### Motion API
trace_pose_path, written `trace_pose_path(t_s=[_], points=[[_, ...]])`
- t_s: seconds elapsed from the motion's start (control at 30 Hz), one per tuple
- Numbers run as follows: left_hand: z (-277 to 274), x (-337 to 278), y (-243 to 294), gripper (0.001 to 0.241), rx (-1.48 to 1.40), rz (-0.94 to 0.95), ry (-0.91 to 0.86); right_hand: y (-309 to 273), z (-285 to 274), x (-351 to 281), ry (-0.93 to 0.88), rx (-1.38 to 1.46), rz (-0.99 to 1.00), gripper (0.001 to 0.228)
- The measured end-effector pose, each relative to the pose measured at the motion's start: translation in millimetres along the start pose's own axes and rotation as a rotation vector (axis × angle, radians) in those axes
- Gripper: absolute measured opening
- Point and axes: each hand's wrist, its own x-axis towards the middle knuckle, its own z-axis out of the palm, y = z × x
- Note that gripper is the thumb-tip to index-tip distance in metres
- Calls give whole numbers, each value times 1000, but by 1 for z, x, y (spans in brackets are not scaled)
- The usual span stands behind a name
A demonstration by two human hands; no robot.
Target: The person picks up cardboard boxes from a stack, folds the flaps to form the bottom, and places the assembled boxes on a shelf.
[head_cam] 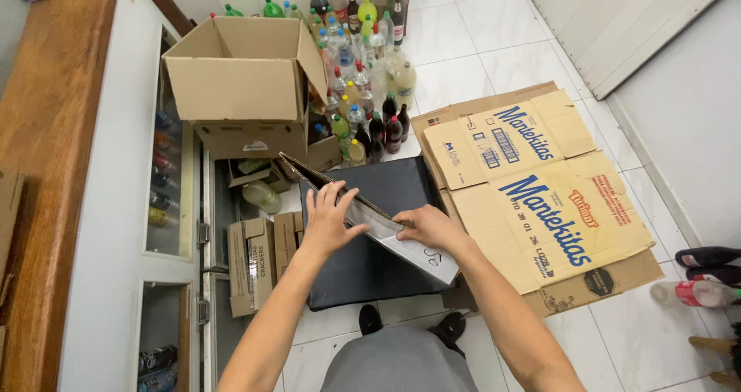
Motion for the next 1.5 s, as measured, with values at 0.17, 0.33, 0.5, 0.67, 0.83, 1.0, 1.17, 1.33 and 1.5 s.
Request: trace_pose_path(t_s=[0.17,0.33,0.5,0.67,0.83,1.0,1.17,1.33,1.5], points=[[1,-10,-31,83,-139,-123,16,-8,29,21,-6,2,30,36],[-4,-13,-39,81,-116,-181,-85,-6,39,25,14,-7,61,40],[-31,-6,-29,92,-127,-260,-307,1,41,21,20,120,93,41],[-17,0,-24,93,-270,-318,-340,0,46,13,16,83,48,35],[3,1,-34,82,-231,-366,-336,12,46,12,33,143,65,36],[-35,-4,-13,59,202,-278,-313,38,43,10,124,212,111,32],[-40,-4,-17,63,281,-143,-460,90,38,19,330,157,366,36],[-11,0,-30,61,6,-258,-712,128,27,30,497,331,474,38],[-6,-6,-5,115,12,-390,-560,92,1,4,568,699,435,53]])
